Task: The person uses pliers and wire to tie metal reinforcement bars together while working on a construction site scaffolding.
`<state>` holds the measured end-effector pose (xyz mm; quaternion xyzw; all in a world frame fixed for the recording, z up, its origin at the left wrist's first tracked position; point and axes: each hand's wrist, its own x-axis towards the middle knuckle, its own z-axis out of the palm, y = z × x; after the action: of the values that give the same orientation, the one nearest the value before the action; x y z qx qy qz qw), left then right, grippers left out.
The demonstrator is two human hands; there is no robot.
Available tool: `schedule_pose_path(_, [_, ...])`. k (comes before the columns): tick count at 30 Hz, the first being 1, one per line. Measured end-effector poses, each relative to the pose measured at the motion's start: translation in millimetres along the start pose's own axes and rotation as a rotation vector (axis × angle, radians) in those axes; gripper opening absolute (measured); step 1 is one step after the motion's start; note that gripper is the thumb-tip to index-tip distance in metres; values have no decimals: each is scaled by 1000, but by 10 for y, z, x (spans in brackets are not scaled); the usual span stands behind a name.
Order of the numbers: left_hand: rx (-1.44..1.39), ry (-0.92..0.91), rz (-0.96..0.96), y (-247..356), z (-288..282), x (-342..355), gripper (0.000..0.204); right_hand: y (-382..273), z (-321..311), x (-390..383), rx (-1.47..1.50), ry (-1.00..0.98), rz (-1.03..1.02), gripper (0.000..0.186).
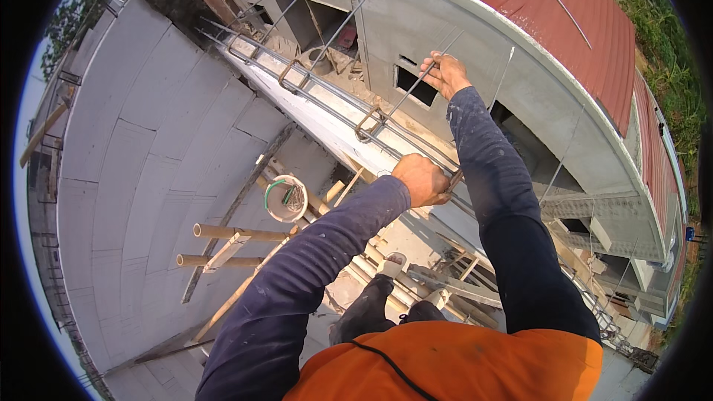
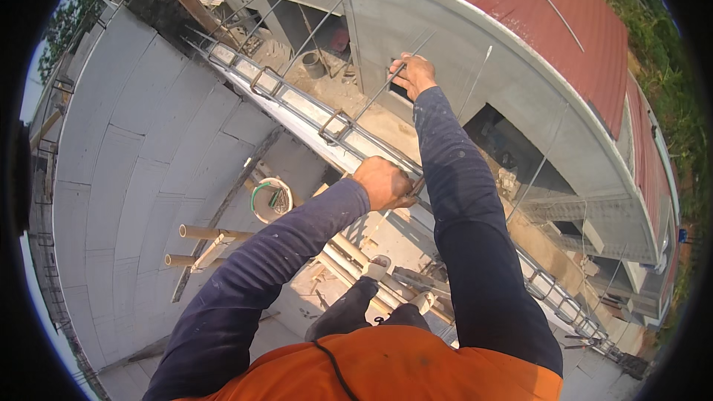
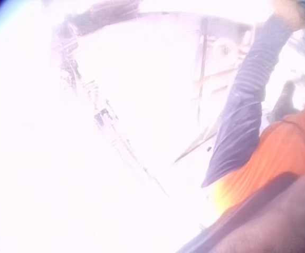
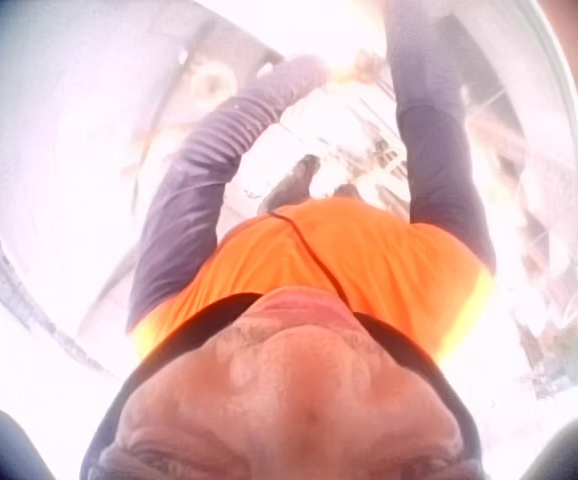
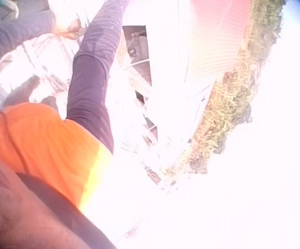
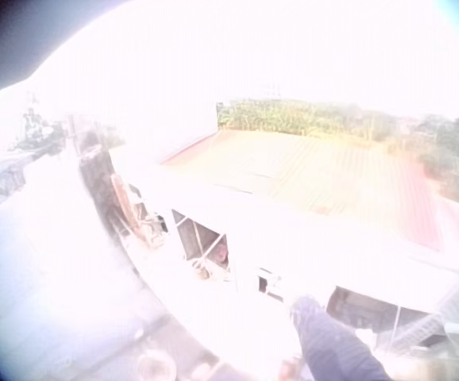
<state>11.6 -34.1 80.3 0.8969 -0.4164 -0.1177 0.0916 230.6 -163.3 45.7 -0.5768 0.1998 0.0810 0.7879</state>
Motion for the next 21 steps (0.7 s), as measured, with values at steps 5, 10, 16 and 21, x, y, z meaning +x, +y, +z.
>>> schedule_pose_path(5, [-28, 42, 6, -27, 123, -39, 39, -65, 50, -103, -105, -13, -36, 33])
schedule_pose_path(10, [-23, 45, 2, -6, 111, -7, 37, -66, -21, 1, -80, -20, -4, 35])
schedule_pose_path(16, [-18, 73, 18, -32, 97, -49, 35, -7, 5, 8, -116, -47, 42, 44])
schedule_pose_path(21, [36, 97, 38, 37, 52, 73, 39, -216, -305, -283, -344, -15, -79, 69])
